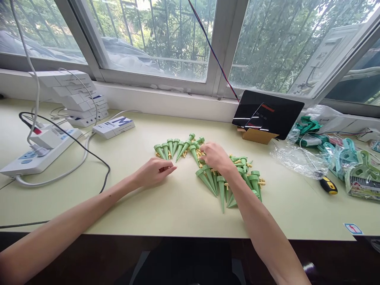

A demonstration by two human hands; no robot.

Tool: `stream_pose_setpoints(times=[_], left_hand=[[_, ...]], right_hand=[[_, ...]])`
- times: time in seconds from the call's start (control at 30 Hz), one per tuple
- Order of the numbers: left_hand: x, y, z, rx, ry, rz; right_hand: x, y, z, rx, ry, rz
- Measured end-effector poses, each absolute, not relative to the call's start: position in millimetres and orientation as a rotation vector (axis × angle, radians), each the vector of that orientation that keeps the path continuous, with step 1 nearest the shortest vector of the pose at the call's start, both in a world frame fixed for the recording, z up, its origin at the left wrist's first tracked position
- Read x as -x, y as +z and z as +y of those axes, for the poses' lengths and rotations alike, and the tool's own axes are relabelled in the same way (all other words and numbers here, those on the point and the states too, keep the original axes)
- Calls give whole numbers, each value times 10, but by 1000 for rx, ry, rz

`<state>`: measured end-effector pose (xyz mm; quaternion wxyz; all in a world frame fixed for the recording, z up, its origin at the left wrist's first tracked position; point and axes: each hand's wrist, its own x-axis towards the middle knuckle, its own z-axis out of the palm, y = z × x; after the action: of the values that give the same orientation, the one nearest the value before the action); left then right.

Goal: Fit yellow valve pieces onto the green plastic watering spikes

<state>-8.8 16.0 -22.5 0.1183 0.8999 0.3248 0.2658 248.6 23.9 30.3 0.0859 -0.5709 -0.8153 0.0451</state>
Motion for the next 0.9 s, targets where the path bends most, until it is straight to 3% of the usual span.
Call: stream_pose_setpoints(times=[0.9], left_hand=[[90, -235, 173, -2635, 762, 961]], right_hand=[[-2494, 201, 332, 1807, 181, -2469]])
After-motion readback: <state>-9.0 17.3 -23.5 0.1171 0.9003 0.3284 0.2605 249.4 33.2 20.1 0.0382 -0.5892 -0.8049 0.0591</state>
